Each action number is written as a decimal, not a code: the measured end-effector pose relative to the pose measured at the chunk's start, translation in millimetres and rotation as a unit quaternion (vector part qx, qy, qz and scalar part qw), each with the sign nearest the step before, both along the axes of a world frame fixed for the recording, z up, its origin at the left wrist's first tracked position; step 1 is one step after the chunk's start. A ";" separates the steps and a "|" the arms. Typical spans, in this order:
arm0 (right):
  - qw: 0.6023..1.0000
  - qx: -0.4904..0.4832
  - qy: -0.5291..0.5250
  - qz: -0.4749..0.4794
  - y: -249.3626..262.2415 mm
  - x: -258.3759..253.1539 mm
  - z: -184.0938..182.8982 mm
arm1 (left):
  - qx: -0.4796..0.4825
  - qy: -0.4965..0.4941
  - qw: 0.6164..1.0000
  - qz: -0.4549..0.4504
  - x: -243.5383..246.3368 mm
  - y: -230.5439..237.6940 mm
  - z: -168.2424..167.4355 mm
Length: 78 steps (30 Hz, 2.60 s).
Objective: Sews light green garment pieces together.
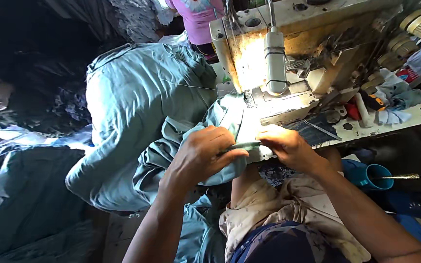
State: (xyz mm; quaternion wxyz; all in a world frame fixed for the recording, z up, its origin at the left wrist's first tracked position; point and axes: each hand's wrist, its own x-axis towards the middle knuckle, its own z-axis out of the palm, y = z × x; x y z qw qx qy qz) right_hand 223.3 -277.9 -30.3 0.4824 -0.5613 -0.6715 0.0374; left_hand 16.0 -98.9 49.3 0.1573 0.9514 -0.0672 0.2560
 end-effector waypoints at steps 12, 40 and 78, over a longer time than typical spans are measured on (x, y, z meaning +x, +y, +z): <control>0.995 -0.049 0.084 -0.012 2.9 5.6 4.3 | -0.019 -0.104 0.984 0.141 -8.2 5.2 19.7; 0.947 0.006 0.308 -0.090 32.6 -4.9 -11.8 | 0.124 -0.026 0.981 0.145 64.3 19.5 -49.1; 0.976 -0.014 0.201 -0.084 -28.7 -25.6 -25.4 | 0.143 0.072 0.963 0.218 27.6 -19.7 -57.6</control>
